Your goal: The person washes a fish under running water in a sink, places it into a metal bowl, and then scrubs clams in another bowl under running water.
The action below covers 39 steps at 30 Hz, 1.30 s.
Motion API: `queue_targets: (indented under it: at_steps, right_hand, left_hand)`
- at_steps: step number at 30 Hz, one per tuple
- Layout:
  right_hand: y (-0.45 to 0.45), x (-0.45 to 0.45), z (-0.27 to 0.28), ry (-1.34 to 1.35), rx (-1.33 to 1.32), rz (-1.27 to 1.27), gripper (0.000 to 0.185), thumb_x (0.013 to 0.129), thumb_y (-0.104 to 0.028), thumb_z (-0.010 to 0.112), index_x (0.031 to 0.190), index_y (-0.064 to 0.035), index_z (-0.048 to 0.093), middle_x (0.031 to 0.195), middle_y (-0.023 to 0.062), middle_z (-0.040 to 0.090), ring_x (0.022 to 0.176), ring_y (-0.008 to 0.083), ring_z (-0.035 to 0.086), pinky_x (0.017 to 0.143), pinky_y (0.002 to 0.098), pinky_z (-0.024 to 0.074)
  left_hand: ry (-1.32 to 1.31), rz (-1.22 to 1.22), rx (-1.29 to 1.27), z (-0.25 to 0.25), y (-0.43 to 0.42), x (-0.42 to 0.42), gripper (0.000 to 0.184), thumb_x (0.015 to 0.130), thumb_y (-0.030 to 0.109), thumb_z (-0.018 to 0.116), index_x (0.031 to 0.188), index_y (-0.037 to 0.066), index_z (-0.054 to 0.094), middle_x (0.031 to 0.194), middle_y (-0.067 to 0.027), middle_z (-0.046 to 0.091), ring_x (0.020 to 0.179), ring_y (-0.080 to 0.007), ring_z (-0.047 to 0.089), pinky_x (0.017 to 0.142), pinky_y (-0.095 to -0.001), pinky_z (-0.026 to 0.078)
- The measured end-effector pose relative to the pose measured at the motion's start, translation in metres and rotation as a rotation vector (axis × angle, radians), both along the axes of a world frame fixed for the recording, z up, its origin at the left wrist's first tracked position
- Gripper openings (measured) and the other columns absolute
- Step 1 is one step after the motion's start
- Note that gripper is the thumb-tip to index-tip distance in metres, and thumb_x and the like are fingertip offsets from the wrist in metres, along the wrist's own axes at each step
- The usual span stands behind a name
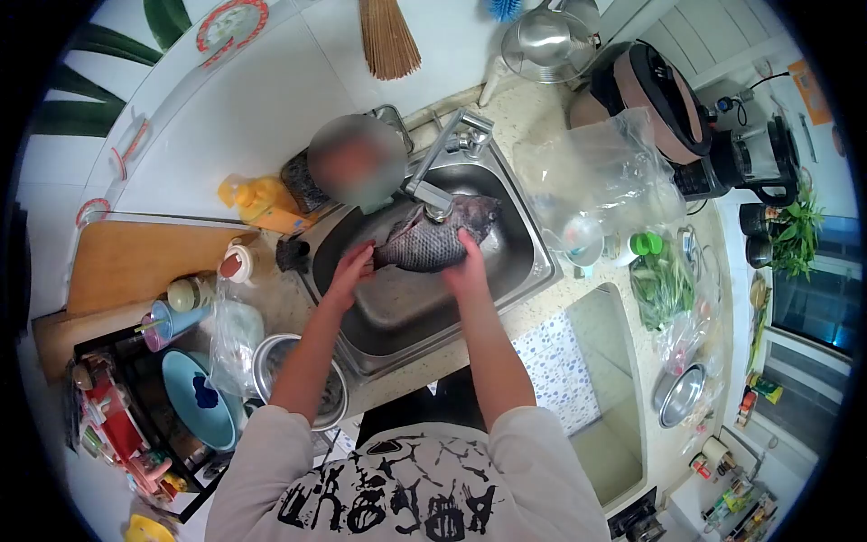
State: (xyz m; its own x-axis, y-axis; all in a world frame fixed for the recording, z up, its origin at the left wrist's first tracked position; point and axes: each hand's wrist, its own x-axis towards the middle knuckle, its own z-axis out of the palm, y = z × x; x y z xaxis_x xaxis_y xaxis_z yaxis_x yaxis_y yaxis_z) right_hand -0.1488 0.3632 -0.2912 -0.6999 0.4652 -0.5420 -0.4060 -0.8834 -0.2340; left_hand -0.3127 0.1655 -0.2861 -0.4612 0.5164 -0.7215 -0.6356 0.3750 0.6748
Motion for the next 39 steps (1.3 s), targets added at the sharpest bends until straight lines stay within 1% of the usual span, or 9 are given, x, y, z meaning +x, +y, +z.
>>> queue_targets:
  at_steps: [3, 6, 9, 15, 21, 30, 33, 36, 39]
  right_hand:
    - [0.001, 0.005, 0.012, -0.036, -0.020, -0.057, 0.048, 0.095, -0.024, 0.060, 0.137, -0.0036, 0.049, 0.133, 0.0138, 0.059, 0.122, 0.0324, 0.056, 0.108, 0.0505, 0.0404]
    - [0.000, 0.010, 0.008, -0.030, 0.015, -0.091, 0.049, 0.096, -0.022, 0.059, 0.140, -0.0039, 0.047, 0.136, 0.0138, 0.056, 0.125, 0.0327, 0.053, 0.110, 0.0513, 0.0386]
    - [-0.002, 0.016, 0.003, -0.078, 0.059, -0.145, 0.042, 0.095, -0.023, 0.062, 0.133, -0.0056, 0.055, 0.132, 0.0122, 0.060, 0.123, 0.0328, 0.055, 0.111, 0.0528, 0.0378]
    - [-0.005, 0.025, 0.002, -0.034, 0.074, -0.162, 0.040, 0.096, -0.021, 0.060, 0.131, -0.0042, 0.055, 0.131, 0.0117, 0.061, 0.122, 0.0324, 0.056, 0.111, 0.0528, 0.0382]
    - [-0.012, 0.025, 0.002, -0.031, 0.051, -0.187, 0.042, 0.096, -0.023, 0.060, 0.133, -0.0048, 0.055, 0.133, 0.0123, 0.060, 0.124, 0.0324, 0.055, 0.111, 0.0523, 0.0391]
    - [-0.027, 0.012, -0.002, -0.040, 0.003, -0.183, 0.060, 0.095, -0.041, 0.057, 0.144, -0.0088, 0.044, 0.141, 0.0141, 0.052, 0.129, 0.0350, 0.050, 0.110, 0.0545, 0.0387]
    - [-0.031, 0.009, -0.004, -0.037, -0.025, -0.157, 0.061, 0.094, -0.045, 0.055, 0.143, -0.0108, 0.045, 0.141, 0.0144, 0.052, 0.128, 0.0360, 0.051, 0.110, 0.0548, 0.0384]
    - [-0.036, 0.007, -0.012, -0.061, -0.093, -0.174, 0.063, 0.089, -0.048, 0.061, 0.140, -0.0129, 0.050, 0.140, 0.0124, 0.054, 0.130, 0.0337, 0.051, 0.112, 0.0550, 0.0364]
    - [-0.039, 0.006, -0.022, -0.076, -0.147, -0.179, 0.060, 0.089, -0.048, 0.061, 0.138, -0.0134, 0.052, 0.138, 0.0121, 0.056, 0.128, 0.0335, 0.052, 0.111, 0.0547, 0.0371]
  left_hand:
    - [-0.330, 0.203, 0.338, -0.019, -0.008, 0.008, 0.033, 0.096, 0.025, 0.067, 0.120, 0.004, 0.060, 0.110, -0.0080, 0.066, 0.109, -0.0269, 0.067, 0.090, -0.0401, 0.053]
    - [-0.294, 0.193, 0.321, -0.017, 0.000, 0.017, 0.026, 0.097, 0.021, 0.065, 0.113, 0.001, 0.059, 0.111, -0.0098, 0.066, 0.107, -0.0289, 0.068, 0.092, -0.0424, 0.054]
    - [-0.261, 0.209, 0.255, -0.005, 0.008, 0.019, 0.024, 0.097, 0.017, 0.065, 0.112, 0.000, 0.059, 0.112, -0.0118, 0.066, 0.106, -0.0290, 0.068, 0.093, -0.0424, 0.055]
    - [-0.285, 0.264, 0.353, -0.004, 0.015, 0.024, 0.023, 0.098, 0.019, 0.064, 0.110, 0.000, 0.057, 0.113, -0.0122, 0.066, 0.105, -0.0306, 0.068, 0.092, -0.0422, 0.057]
    - [-0.446, 0.451, 0.431, -0.004, 0.019, 0.036, 0.018, 0.099, 0.016, 0.060, 0.115, 0.007, 0.058, 0.110, -0.0102, 0.069, 0.099, -0.0282, 0.070, 0.090, -0.0472, 0.058]
    - [-0.237, 0.451, 0.476, 0.012, 0.035, 0.057, 0.030, 0.096, 0.010, 0.064, 0.125, 0.004, 0.059, 0.115, -0.0077, 0.067, 0.101, -0.0177, 0.065, 0.093, -0.0345, 0.052]
    - [-0.169, 0.420, 0.590, 0.016, 0.041, 0.066, 0.035, 0.096, 0.007, 0.063, 0.130, 0.002, 0.057, 0.115, -0.0074, 0.067, 0.106, -0.0172, 0.063, 0.094, -0.0338, 0.051]
    - [-0.034, 0.324, 0.604, 0.039, 0.054, 0.073, 0.022, 0.097, 0.008, 0.063, 0.119, 0.009, 0.063, 0.114, -0.0039, 0.068, 0.102, -0.0153, 0.065, 0.093, -0.0327, 0.051]
    - [0.237, 0.223, 0.453, 0.033, 0.076, 0.079, 0.036, 0.096, 0.006, 0.064, 0.130, 0.006, 0.055, 0.120, -0.0055, 0.065, 0.106, -0.0195, 0.063, 0.094, -0.0332, 0.049]
